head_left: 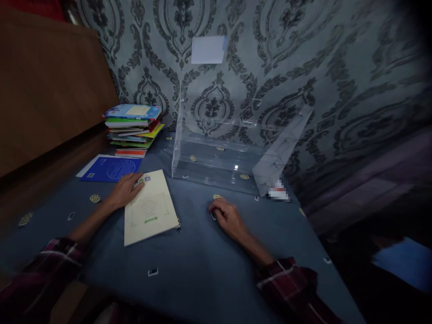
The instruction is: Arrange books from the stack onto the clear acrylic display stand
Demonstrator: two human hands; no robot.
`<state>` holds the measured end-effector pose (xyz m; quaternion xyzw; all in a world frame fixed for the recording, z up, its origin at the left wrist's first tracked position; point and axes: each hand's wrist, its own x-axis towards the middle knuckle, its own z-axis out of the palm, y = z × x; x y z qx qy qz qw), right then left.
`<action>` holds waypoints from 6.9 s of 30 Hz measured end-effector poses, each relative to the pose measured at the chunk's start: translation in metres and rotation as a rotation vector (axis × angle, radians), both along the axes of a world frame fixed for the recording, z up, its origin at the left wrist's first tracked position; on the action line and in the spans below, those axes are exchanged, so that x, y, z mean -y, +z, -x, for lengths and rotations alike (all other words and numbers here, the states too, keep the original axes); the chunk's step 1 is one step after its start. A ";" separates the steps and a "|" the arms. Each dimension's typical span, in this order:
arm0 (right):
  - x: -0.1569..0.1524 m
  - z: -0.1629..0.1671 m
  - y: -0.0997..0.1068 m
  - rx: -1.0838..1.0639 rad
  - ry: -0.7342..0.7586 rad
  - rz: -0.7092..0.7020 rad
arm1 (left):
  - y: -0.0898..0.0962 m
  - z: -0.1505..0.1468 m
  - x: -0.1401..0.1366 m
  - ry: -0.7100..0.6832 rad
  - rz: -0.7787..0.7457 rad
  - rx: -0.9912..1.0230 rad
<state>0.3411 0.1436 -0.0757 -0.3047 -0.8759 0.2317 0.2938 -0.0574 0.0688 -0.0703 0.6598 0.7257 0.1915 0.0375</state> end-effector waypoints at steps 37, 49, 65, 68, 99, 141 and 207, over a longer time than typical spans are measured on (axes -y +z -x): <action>0.022 -0.011 -0.001 0.194 -0.226 -0.030 | 0.001 -0.160 -0.023 -0.311 -0.071 0.397; 0.014 0.005 0.001 0.355 -0.308 -0.063 | 0.002 -0.171 -0.024 -0.407 -0.070 0.011; 0.024 -0.015 0.003 0.179 -0.279 -0.050 | 0.001 -0.179 -0.021 -0.286 -0.123 -0.160; 0.022 -0.022 0.006 0.198 -0.239 -0.021 | 0.001 -0.192 -0.028 -0.276 -0.137 -0.176; 0.061 -0.069 0.013 0.271 -0.412 -0.061 | -0.008 -0.230 0.000 -0.232 -0.192 0.001; 0.008 -0.086 -0.004 0.224 -0.249 -0.039 | 0.001 -0.260 -0.043 -0.417 -0.118 -0.167; -0.003 -0.072 0.007 0.088 -0.016 -0.161 | 0.003 -0.243 -0.029 -0.473 -0.164 0.245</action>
